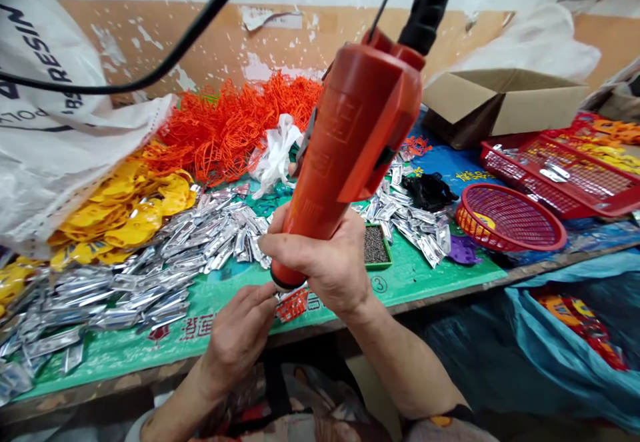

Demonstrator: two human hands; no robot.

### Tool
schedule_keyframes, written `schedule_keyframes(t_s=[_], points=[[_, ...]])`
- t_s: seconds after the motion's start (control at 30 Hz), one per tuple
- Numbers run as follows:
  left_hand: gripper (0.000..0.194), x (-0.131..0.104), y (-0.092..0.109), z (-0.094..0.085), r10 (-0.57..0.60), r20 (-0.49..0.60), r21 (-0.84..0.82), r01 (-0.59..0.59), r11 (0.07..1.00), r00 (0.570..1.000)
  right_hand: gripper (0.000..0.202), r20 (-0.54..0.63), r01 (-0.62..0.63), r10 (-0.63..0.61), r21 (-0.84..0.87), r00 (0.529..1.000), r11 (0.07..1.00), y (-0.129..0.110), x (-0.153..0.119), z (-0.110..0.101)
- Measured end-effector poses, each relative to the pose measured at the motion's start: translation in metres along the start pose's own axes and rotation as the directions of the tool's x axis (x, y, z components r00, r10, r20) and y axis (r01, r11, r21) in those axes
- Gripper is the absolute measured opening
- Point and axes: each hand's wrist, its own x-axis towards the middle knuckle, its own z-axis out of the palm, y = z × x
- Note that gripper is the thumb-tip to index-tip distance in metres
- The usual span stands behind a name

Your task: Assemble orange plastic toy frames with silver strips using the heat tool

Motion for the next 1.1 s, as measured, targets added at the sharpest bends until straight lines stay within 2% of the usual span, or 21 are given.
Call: schedule_keyframes(t_s=[0.53, 0.77, 0.97, 1.1], points=[[0.022, 0.0, 0.0, 0.001, 0.0, 0.02, -0.001, 0.0, 1.0, 1.0, 0.01, -0.005, -0.036, 0.036, 0.007, 0.999, 0.999, 0.006, -0.002, -0.001], [0.021, -0.006, -0.003, 0.007, 0.004, 0.023, 0.01, -0.004, 1.0, 1.0, 0.014, 0.035, -0.058, 0.06, -0.033, 0.998, 0.998, 0.011, -0.003, 0.0], [0.024, -0.006, -0.004, 0.004, 0.002, 0.07, -0.008, -0.001, 1.0, 0.998, 0.015, 0.05, -0.043, 0.046, -0.063, 0.998, 0.997, 0.012, -0.002, 0.005], [0.024, -0.005, -0.005, 0.003, 0.015, 0.054, -0.014, -0.014, 1.0, 0.998, 0.018, 0.054, -0.034, 0.039, -0.104, 0.998, 0.994, 0.009, -0.002, 0.008]])
